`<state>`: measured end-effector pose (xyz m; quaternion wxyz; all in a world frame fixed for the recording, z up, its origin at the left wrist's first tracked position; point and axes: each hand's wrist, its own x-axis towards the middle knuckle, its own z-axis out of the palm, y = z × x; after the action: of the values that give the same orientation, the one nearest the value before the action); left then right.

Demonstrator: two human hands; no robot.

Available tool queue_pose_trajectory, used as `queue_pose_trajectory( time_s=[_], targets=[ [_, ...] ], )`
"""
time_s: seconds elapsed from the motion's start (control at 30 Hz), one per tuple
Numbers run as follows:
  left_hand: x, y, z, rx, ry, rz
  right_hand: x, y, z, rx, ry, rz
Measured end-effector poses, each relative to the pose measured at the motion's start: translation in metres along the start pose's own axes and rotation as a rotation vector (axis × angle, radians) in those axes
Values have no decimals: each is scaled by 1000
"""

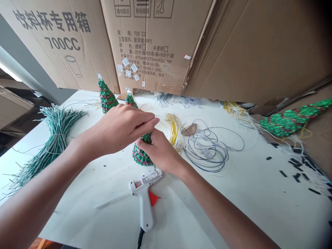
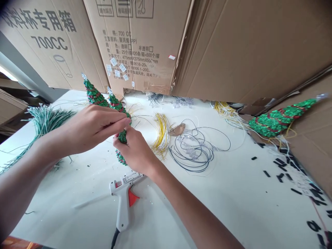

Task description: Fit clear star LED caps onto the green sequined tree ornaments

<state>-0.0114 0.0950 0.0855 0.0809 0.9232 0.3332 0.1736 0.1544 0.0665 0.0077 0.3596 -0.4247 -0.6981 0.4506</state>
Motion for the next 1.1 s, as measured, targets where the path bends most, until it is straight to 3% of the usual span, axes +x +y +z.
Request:
queue_pose_trajectory(
  time_s=[0.4, 0.57, 0.67, 0.77, 0.93, 1.1],
  targets=[
    [9, -9, -4, -38, -80, 109, 1, 2, -6, 38, -63, -1],
    [14, -15, -6, -52, -127, 215, 3, 4, -12, 43, -124, -26],
    [15, -19, -7, -34, -146, 253, 0, 7, -7, 39, -71, -39],
    [13, -21, -7, -17, -147, 242, -6, 12, 5, -3, 105, -52],
    [13, -10, -23, 1, 21, 146, -3, 3, 15, -170, 274, -81],
    [12, 32, -53, -56, 369, 91, 0, -44, -8, -399, 496, -190]
  ],
)
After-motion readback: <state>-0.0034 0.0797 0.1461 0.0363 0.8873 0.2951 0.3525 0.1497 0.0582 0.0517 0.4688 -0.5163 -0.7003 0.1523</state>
